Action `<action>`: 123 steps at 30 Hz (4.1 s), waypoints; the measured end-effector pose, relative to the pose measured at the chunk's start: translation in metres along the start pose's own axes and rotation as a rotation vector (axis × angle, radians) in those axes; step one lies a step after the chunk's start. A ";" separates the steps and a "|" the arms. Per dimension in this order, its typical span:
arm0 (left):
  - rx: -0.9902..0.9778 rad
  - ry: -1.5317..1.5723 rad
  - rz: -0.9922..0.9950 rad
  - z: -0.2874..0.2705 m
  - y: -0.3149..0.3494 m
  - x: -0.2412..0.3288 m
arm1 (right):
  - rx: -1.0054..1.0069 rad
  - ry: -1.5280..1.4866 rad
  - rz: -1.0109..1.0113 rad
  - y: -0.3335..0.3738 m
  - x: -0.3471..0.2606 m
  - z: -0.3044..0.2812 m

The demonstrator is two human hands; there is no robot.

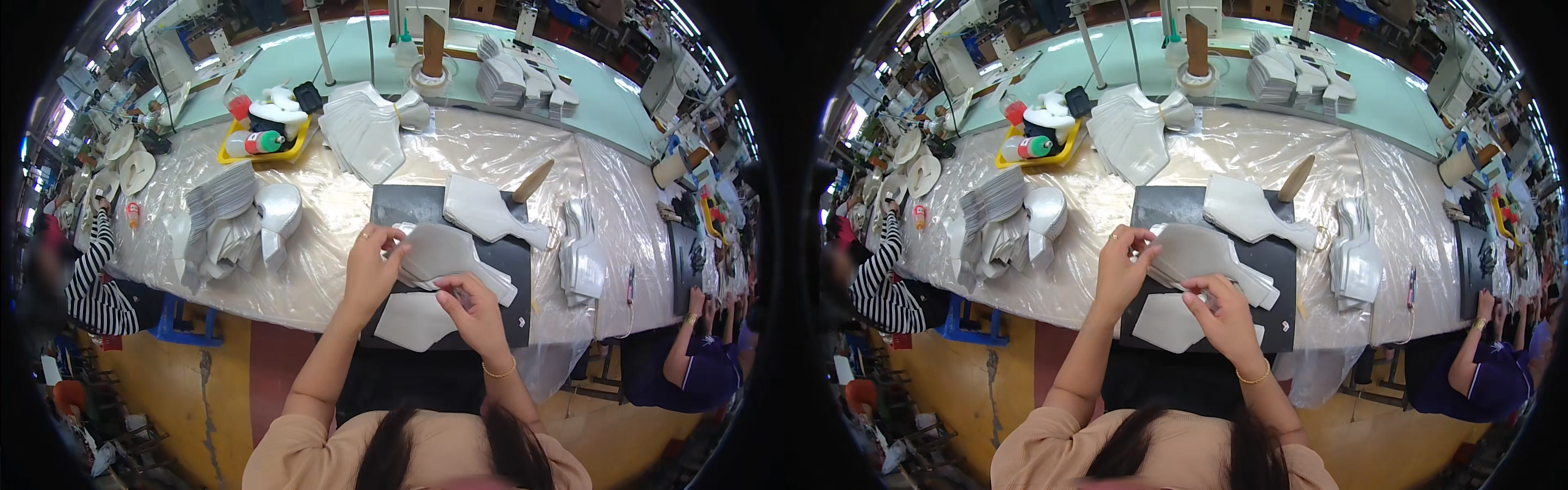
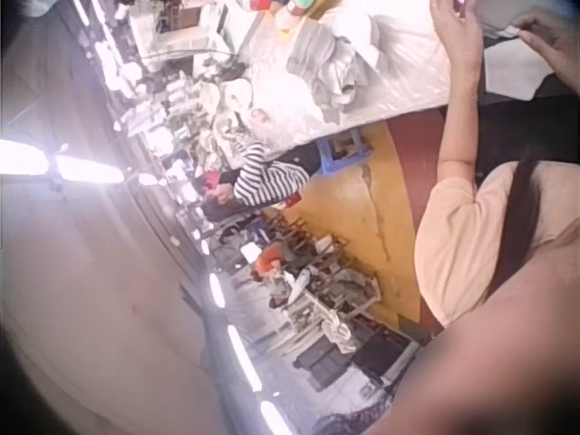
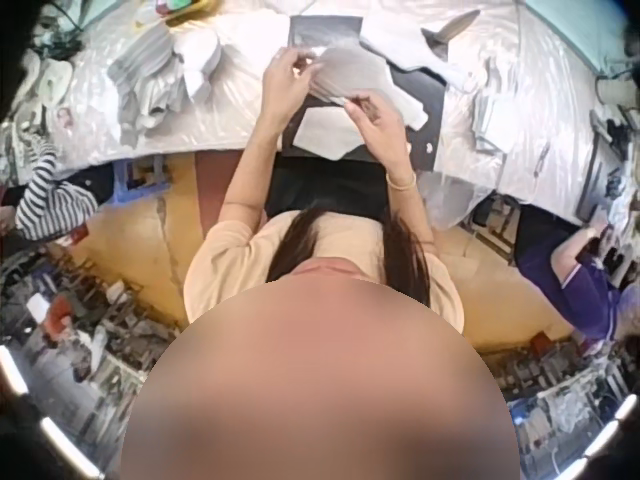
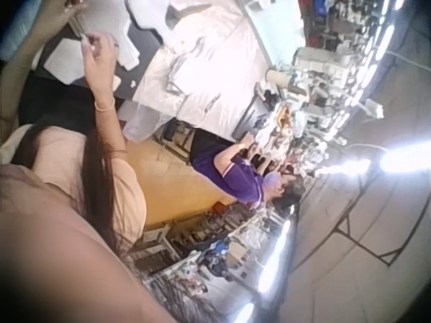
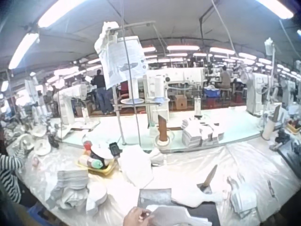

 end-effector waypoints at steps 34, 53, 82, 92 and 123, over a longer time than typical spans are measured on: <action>-0.337 0.766 -0.196 -0.005 0.045 0.034 | -0.202 -0.434 0.217 0.000 -0.017 0.003; -0.146 0.577 -0.200 -0.014 0.046 0.019 | 0.130 -0.364 -0.216 0.007 -0.010 -0.023; -0.279 0.685 -0.634 -0.031 0.083 -0.027 | 0.875 0.131 0.162 0.100 -0.005 -0.233; -0.348 0.053 -0.390 -0.019 0.081 -0.033 | 0.616 0.120 0.115 0.067 0.015 -0.170; -0.067 -0.064 -0.164 0.001 -0.021 -0.033 | 0.138 -0.099 0.257 0.022 -0.007 -0.045</action>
Point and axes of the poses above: each hand's wrist, its own y-axis away from the middle knuckle, its own z-axis out of the palm, x = y × z, the point moved 3 cm from there along -y, towards the middle knuckle, and after that the axes turned 5 degrees about z, right-handed, at the moved point
